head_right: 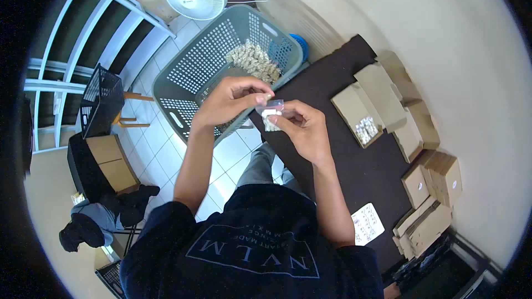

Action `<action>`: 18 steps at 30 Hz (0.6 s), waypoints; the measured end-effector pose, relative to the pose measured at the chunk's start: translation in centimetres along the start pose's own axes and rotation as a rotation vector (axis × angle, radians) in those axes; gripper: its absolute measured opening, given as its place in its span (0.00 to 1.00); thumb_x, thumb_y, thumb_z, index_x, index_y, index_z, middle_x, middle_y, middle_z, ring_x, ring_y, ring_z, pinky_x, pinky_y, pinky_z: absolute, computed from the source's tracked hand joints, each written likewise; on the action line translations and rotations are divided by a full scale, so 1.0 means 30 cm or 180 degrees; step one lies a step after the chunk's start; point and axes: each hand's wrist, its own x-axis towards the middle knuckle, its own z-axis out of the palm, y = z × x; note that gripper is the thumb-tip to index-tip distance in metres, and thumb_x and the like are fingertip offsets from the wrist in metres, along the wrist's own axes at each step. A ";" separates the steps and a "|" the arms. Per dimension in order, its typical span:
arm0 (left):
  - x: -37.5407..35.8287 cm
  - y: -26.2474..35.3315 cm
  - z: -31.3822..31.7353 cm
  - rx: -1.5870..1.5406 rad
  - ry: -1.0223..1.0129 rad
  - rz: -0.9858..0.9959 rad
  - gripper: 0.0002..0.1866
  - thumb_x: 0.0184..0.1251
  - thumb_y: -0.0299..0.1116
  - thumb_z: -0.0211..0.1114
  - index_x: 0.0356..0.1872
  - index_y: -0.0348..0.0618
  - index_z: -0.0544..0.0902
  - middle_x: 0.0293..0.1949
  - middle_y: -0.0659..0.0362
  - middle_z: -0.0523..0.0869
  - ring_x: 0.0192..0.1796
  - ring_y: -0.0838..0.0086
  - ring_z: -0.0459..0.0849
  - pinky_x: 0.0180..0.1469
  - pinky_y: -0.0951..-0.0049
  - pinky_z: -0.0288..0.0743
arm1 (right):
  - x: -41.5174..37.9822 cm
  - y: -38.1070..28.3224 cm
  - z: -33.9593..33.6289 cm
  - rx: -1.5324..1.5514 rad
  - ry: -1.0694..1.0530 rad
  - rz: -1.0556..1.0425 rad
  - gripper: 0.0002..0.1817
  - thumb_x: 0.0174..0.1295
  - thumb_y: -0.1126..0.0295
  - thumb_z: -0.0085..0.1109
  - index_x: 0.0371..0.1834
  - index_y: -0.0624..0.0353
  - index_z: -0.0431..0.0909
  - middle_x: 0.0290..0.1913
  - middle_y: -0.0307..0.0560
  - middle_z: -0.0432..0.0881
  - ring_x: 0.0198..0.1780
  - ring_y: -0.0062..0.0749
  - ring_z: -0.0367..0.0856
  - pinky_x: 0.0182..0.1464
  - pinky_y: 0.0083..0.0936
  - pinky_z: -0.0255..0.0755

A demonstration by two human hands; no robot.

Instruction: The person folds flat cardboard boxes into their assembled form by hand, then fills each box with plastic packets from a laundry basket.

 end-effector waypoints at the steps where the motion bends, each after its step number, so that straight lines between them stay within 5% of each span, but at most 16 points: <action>1: -0.013 -0.010 0.068 -0.0274 0.0397 0.0113 0.10 0.66 0.25 0.66 0.46 0.33 0.83 0.40 0.58 0.86 0.43 0.79 0.82 0.46 0.77 0.76 | -0.036 -0.008 -0.008 0.0140 0.0187 -0.0108 0.09 0.61 0.82 0.63 0.44 0.70 0.80 0.41 0.48 0.86 0.41 0.22 0.84 0.44 0.19 0.78; 7: -0.066 -0.116 0.391 -0.0670 0.1356 0.0465 0.05 0.64 0.21 0.67 0.40 0.32 0.83 0.37 0.61 0.82 0.38 0.82 0.81 0.40 0.81 0.75 | -0.248 0.013 -0.098 0.0011 0.0515 -0.0077 0.07 0.60 0.83 0.64 0.41 0.68 0.79 0.38 0.44 0.85 0.40 0.21 0.84 0.42 0.19 0.78; 18: -0.173 -0.283 0.604 -0.0368 0.0711 0.0002 0.03 0.66 0.21 0.64 0.38 0.31 0.81 0.38 0.59 0.82 0.40 0.81 0.80 0.44 0.79 0.74 | -0.532 0.139 -0.190 -0.0913 0.0620 0.0456 0.05 0.58 0.74 0.67 0.32 0.66 0.85 0.25 0.41 0.84 0.28 0.17 0.79 0.31 0.20 0.71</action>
